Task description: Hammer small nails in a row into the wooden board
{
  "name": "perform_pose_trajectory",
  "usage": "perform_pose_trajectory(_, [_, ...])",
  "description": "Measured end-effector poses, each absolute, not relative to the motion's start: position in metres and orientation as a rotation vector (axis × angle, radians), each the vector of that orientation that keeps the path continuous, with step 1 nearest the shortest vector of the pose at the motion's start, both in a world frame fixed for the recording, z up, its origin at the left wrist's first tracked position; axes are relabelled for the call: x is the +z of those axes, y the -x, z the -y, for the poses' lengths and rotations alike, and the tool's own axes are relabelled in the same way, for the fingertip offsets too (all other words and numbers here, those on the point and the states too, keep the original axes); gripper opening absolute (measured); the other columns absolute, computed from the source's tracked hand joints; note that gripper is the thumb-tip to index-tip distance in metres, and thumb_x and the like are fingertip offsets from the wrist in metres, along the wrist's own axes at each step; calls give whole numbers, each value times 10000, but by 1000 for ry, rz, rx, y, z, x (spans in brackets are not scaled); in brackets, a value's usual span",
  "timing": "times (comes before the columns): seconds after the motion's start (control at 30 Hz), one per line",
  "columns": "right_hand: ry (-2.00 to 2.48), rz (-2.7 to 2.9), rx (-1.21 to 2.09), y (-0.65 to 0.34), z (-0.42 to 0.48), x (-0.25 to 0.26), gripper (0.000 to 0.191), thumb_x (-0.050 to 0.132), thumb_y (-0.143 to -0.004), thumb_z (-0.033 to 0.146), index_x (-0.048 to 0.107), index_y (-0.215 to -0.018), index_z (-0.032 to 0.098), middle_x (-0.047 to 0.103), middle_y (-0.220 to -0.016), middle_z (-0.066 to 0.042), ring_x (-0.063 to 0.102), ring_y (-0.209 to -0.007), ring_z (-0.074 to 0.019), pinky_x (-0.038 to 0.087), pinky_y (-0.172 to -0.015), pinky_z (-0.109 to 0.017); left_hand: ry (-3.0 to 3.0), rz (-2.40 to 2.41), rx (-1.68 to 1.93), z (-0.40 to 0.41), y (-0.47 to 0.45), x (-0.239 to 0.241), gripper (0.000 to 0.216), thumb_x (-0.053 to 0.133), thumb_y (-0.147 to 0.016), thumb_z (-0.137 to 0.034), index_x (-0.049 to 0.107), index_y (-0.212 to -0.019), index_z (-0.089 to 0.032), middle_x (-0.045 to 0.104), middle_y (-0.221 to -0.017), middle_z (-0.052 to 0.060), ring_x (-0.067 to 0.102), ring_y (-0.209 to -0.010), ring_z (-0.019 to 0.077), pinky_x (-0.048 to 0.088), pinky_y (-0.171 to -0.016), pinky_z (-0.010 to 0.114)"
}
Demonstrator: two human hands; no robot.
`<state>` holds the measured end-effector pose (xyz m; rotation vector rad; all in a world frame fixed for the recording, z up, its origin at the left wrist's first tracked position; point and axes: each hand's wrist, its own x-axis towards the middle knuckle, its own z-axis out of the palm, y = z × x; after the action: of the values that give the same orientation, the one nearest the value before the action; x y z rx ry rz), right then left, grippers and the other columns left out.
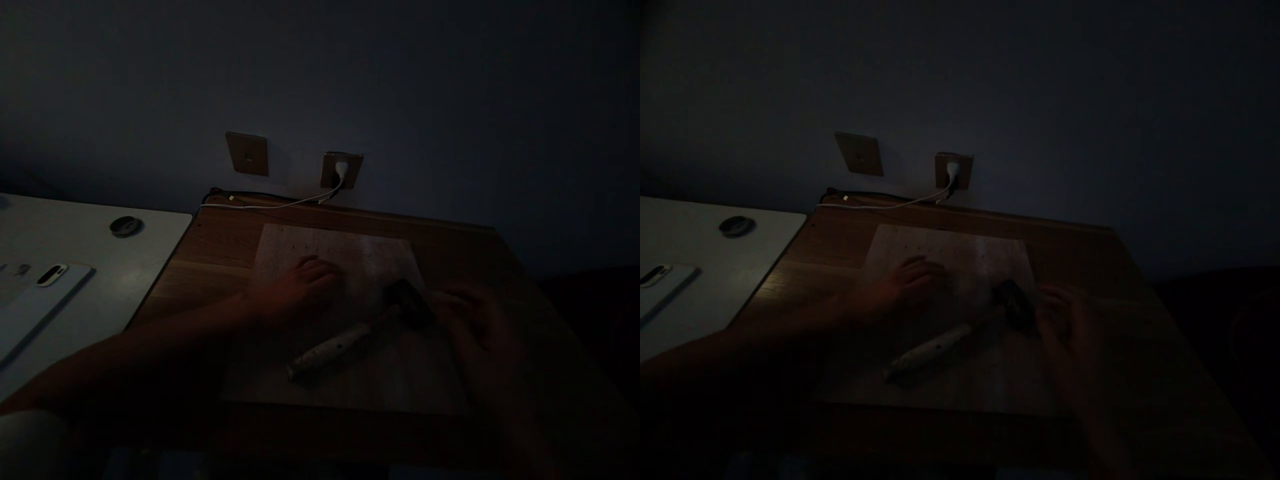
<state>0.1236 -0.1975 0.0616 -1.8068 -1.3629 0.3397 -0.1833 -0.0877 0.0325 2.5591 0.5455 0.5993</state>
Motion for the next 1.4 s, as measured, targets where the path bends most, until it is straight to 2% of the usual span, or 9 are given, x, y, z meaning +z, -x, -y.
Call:
perform_pose_trajectory(0.13, [2070, 1407, 341, -152, 224, 30, 529, 544, -856, 612, 666, -1160, 197, 691, -1290, -197, 624, -1249, -417, 451, -1097, -644, -2451, -1172, 656, 115, 246, 28, 382, 580, -1003, -379, 594, -1350, -219, 549, -1518, 175, 498, -1426, 366, 363, -1212, 613])
perform_pose_trajectory(0.2, [2172, 1363, 387, -157, 234, 14, 624, 518, -862, 663, 656, -1230, 179, 680, -1340, -214, 615, -1276, -432, 438, -1113, -651, -2330, -1365, 605, 128, 272, 24, 440, 527, -1020, -398, 517, -1419, -213, 439, -1603, 188, 488, -1446, 362, 423, -1187, 592])
perform_pose_trajectory(0.33, [2276, 1229, 515, -153, 241, 1, 778, 523, -834, 736, 627, -1332, 148, 660, -1389, -244, 617, -1290, -453, 473, -1080, -647, -2141, -1345, 567, 151, 290, 29, 424, 470, -1042, -386, 493, -1427, -211, 371, -1656, 171, 435, -1516, 311, 414, -1242, 508])
perform_pose_trajectory(0.5, [2268, 1079, 598, -134, 239, 19, 830, 569, -734, 765, 653, -1285, 150, 696, -1333, -235, 658, -1218, -451, 519, -1019, -621, -1894, -1367, 665, 169, 266, 42, 412, 504, -1012, -489, 566, -1318, -220, 389, -1646, 150, 467, -1480, 320, 432, -1221, 512])
perform_pose_trajectory(0.67, [2237, 1044, 623, -114, 239, 34, 764, 577, -672, 758, 700, -1148, 172, 748, -1224, -217, 702, -1136, -428, 573, -940, -557, -1746, -1505, 788, 173, 272, 45, 418, 513, -973, -515, 578, -1269, -229, 605, -1345, 122, 622, -1199, 285, 528, -1057, 464])
perform_pose_trajectory(0.9, [1996, 1161, 777, -71, 220, 21, 575, 675, -724, 660, 706, -1096, 223, 794, -1144, -164, 749, -1055, -377, 611, -898, -510, -1643, -1775, 857, 160, 323, 52, 442, 501, -894, -599, 662, -1041, -214, 611, -1048, 77, 639, -978, 268, 542, -840, 402])
perform_pose_trajectory(1.03, [1879, 1244, 749, -32, 208, 11, 506, 661, -801, 600, 707, -1114, 205, 798, -1084, -158, 757, -972, -349, 616, -852, -497, -1536, -1940, 969, 146, 355, 56, 404, 537, -821, -578, 677, -922, -213, 584, -1031, 79, 635, -1006, 283, 537, -878, 411])
perform_pose_trajectory(1.2, [1720, 1387, 847, 11, 201, 12, 448, 659, -861, 556, 714, -1127, 201, 800, -1035, -142, 767, -911, -313, 631, -804, -457, -1337, -2105, 1017, 132, 397, 54, 382, 585, -784, -566, 666, -906, -213, 570, -1102, 74, 652, -995, 274, 533, -893, 412])
perform_pose_trajectory(1.4, [1678, 1473, 910, 35, 201, 16, 425, 644, -885, 550, 731, -1125, 209, 811, -1056, -144, 785, -923, -317, 646, -792, -458, -1364, -2216, 950, 129, 427, 46, 318, 596, -848, -500, 684, -941, -209, 548, -1113, 62, 625, -1047, 287, 523, -967, 448])
